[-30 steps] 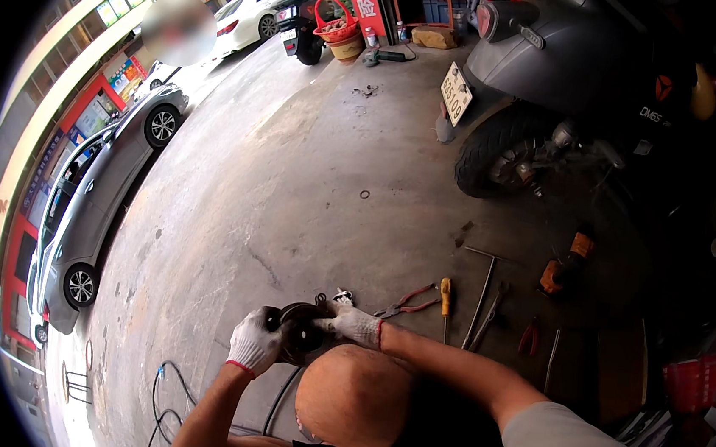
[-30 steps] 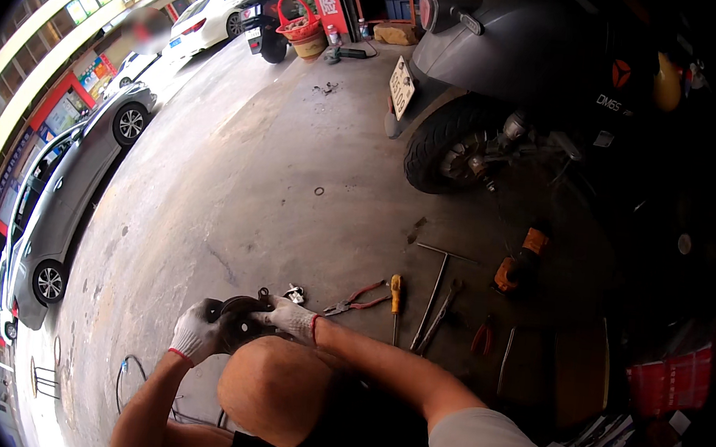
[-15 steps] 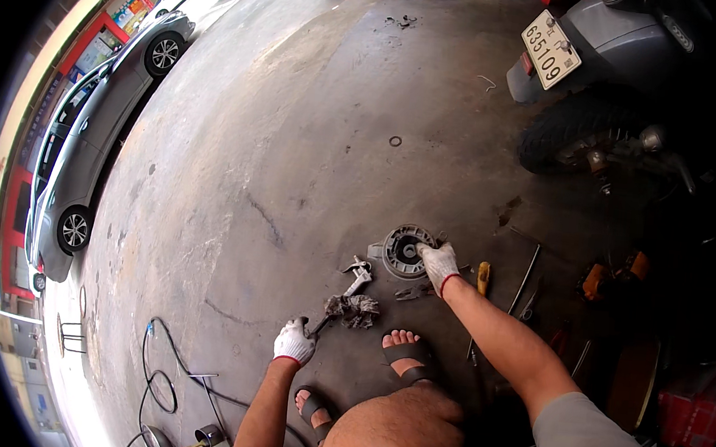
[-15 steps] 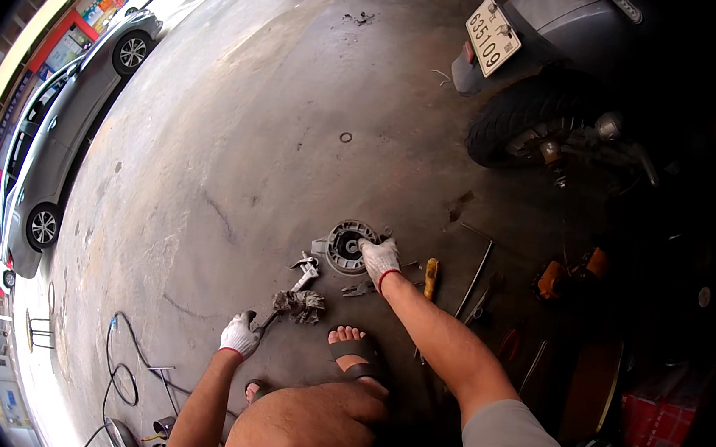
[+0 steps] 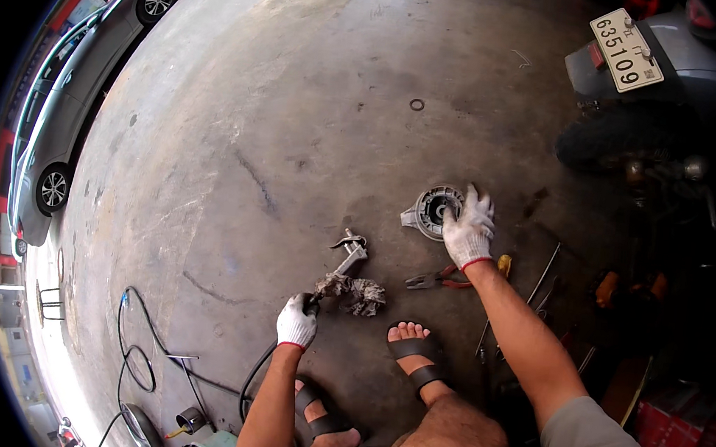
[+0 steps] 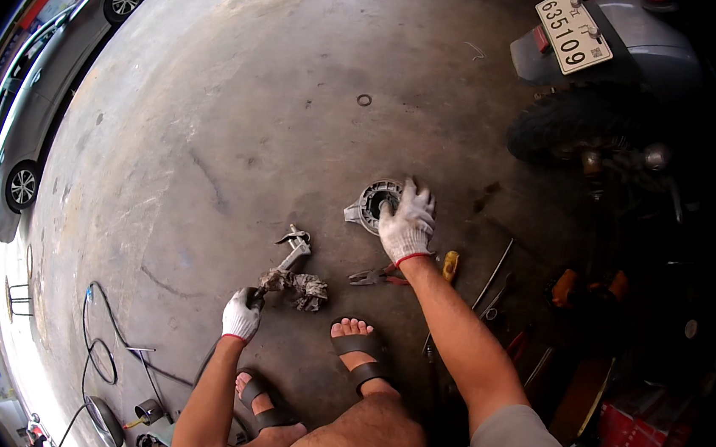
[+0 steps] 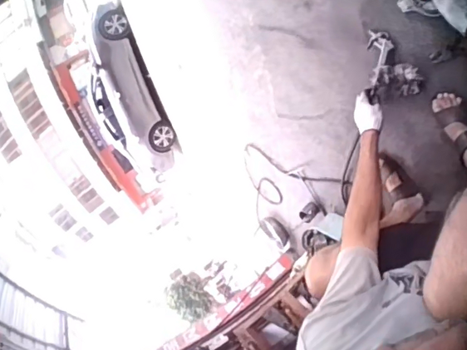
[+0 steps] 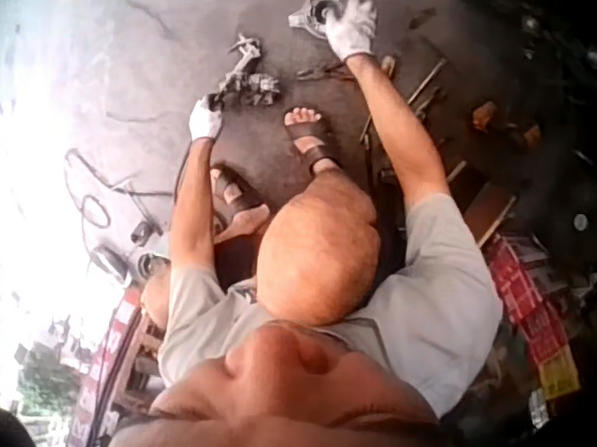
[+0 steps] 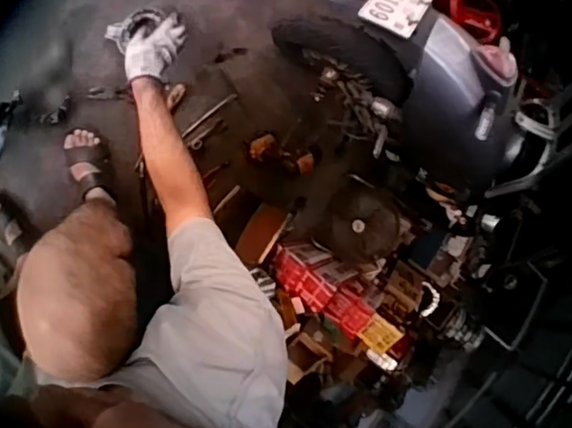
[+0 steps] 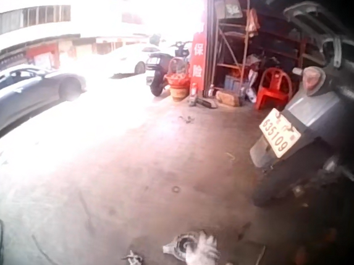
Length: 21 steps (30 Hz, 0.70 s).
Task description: The person sits on the floor of a workshop and works on disassembled engine components. They handle a piston, inspect it, and use a cloth to wipe a cylindrical metal part before placing it into a larger engine casing.
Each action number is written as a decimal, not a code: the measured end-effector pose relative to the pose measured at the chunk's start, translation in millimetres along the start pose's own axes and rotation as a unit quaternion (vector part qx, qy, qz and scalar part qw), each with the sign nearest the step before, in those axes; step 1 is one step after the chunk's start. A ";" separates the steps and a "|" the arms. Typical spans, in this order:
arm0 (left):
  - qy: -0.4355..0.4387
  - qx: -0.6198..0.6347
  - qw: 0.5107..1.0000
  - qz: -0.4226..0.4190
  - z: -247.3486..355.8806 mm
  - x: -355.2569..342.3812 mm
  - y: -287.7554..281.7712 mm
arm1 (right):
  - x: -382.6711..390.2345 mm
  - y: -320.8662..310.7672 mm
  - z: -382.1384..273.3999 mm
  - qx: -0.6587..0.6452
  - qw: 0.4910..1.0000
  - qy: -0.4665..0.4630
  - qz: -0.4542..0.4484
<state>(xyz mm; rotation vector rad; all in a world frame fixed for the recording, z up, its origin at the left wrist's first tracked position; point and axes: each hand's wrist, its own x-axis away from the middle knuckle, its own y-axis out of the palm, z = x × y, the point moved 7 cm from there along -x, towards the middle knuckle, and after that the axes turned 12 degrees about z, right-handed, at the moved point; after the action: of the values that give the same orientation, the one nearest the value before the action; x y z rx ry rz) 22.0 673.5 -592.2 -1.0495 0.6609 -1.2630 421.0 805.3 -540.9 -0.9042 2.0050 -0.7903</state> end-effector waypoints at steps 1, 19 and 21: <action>-0.012 0.016 1.000 0.008 -9.2 1.4 -0.9 | 19.4 2.1 -22.6 -0.095 0.991 -0.040 -0.083; -0.137 0.289 0.947 -0.028 23.7 -9.1 -41.2 | 161.5 50.4 -66.4 -0.279 0.833 0.186 -0.441; -0.117 0.297 0.942 -0.102 42.7 -0.8 -36.0 | 155.4 59.6 -55.4 -0.323 0.808 0.253 -0.423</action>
<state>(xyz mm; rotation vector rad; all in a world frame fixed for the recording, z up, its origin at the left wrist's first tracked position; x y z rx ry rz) 43.5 686.5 -542.4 -0.7499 -0.0277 -1.3686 287.1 724.8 -620.7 -2.2970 2.3577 -0.8639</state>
